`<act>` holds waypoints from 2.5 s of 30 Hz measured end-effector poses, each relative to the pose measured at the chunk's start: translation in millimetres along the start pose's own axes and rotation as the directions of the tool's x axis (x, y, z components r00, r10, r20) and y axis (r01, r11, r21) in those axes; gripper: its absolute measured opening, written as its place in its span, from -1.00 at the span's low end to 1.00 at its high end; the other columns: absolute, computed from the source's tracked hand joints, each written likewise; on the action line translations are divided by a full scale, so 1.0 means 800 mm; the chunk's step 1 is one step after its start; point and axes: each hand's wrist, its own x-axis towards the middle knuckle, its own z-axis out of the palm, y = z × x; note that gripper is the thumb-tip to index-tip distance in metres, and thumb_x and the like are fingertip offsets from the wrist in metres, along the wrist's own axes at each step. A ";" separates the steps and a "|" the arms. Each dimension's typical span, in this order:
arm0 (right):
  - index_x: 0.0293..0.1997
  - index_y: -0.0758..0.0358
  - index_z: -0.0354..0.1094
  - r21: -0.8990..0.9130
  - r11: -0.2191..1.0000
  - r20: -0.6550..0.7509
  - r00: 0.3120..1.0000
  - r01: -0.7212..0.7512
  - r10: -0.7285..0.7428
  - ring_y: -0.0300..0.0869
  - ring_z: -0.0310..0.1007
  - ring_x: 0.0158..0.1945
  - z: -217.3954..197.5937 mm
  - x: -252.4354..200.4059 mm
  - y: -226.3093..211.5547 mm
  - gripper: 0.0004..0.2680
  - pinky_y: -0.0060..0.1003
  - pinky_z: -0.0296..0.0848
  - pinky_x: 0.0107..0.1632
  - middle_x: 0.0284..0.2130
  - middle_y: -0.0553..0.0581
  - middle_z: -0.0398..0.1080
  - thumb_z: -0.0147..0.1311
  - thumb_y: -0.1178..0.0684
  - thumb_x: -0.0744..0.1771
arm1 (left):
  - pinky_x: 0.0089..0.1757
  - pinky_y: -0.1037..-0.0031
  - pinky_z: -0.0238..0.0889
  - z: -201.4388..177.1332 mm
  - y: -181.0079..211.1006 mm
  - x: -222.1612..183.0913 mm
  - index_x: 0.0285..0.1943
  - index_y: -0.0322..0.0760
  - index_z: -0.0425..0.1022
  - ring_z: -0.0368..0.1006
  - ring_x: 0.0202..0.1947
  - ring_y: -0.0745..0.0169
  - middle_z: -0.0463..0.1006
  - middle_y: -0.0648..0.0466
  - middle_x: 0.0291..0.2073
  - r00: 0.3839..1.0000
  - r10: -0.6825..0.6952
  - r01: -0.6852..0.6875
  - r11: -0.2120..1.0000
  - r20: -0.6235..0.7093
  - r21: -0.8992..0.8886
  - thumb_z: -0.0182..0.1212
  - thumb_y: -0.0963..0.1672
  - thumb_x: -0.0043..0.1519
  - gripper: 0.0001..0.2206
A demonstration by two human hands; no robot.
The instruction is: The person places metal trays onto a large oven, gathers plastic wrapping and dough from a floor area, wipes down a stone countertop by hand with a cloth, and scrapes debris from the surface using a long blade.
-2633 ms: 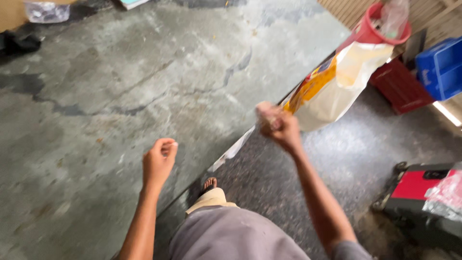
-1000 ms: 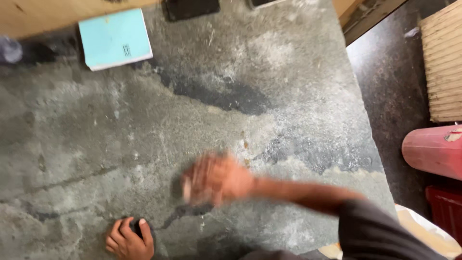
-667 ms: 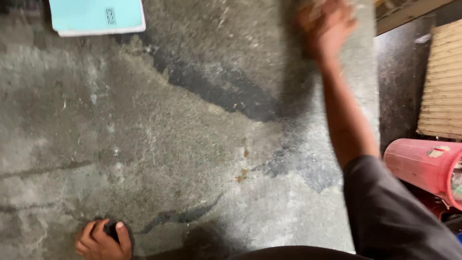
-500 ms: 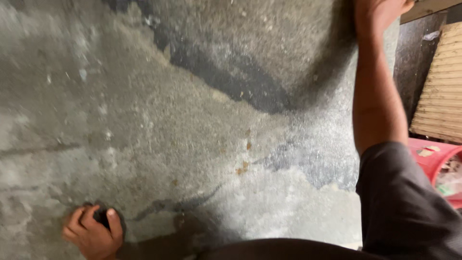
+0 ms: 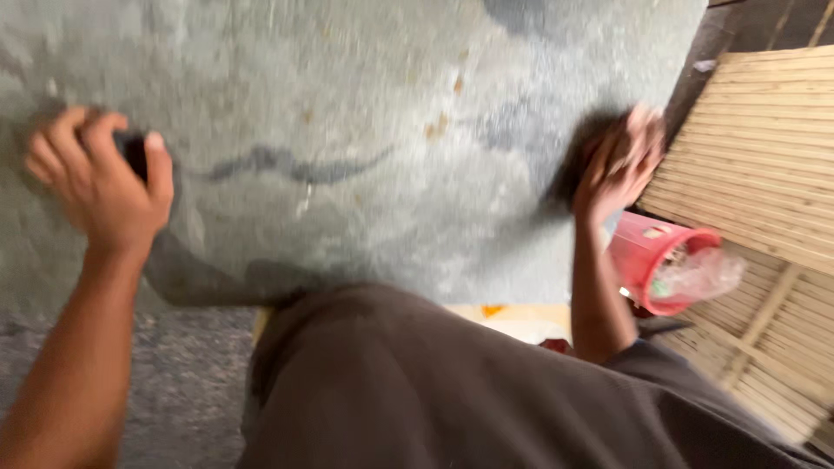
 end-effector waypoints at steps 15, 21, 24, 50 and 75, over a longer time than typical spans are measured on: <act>0.16 0.27 0.45 0.290 0.944 -0.019 0.987 0.157 -0.158 0.06 0.45 0.30 -0.109 -0.136 -0.060 -0.74 -0.05 0.41 0.36 0.13 0.24 0.49 0.11 0.24 0.34 | 0.18 0.04 0.00 0.005 0.014 0.018 0.09 -0.27 0.35 0.18 0.22 -0.09 0.30 -0.12 0.17 0.966 0.006 -0.029 0.996 -0.260 -0.085 0.07 -0.08 0.44 -0.81; 0.41 0.07 0.17 0.466 0.742 0.190 0.765 0.482 -0.616 0.10 0.17 0.43 0.026 -0.150 -0.426 -0.55 0.06 0.27 0.41 0.31 0.20 0.18 0.26 -0.02 0.36 | 0.26 0.01 0.02 -0.005 0.022 0.016 0.08 -0.26 0.37 0.20 0.23 -0.10 0.32 -0.09 0.16 0.961 -0.027 -0.013 0.990 -0.275 -0.142 0.10 -0.10 0.40 -0.83; 0.23 -0.07 0.23 0.455 0.557 0.038 0.610 0.694 -0.791 0.24 0.12 0.33 0.019 -0.136 -0.499 -0.48 0.30 0.10 0.29 0.25 0.23 0.19 0.33 -0.20 0.18 | 0.25 0.02 0.04 -0.019 0.026 0.019 0.10 -0.25 0.37 0.22 0.22 -0.11 0.34 -0.08 0.17 0.970 -0.052 0.006 0.981 -0.238 -0.193 0.12 -0.11 0.37 -0.81; 0.09 0.05 0.51 0.230 0.847 -0.148 0.843 -0.479 0.517 0.11 0.28 0.32 -0.035 -0.191 -0.084 -0.70 0.01 0.26 0.36 0.19 0.29 0.37 0.30 -0.07 0.26 | 0.12 -0.01 0.02 -0.042 0.039 0.040 0.25 -0.30 0.36 0.21 0.18 -0.17 0.35 -0.16 0.13 0.981 -0.093 0.067 0.986 -0.172 -0.150 0.13 0.24 0.41 -0.39; 0.14 0.03 0.50 0.369 0.928 0.283 0.944 0.058 -0.171 0.00 0.36 0.21 -0.099 -0.269 -0.207 -0.60 -0.03 0.22 0.26 0.04 0.09 0.45 0.34 0.14 0.18 | 0.11 0.00 0.05 -0.039 0.035 0.038 0.17 -0.29 0.37 0.24 0.16 -0.18 0.38 -0.13 0.11 0.971 -0.091 0.040 0.973 -0.221 -0.227 0.21 0.12 0.46 -0.56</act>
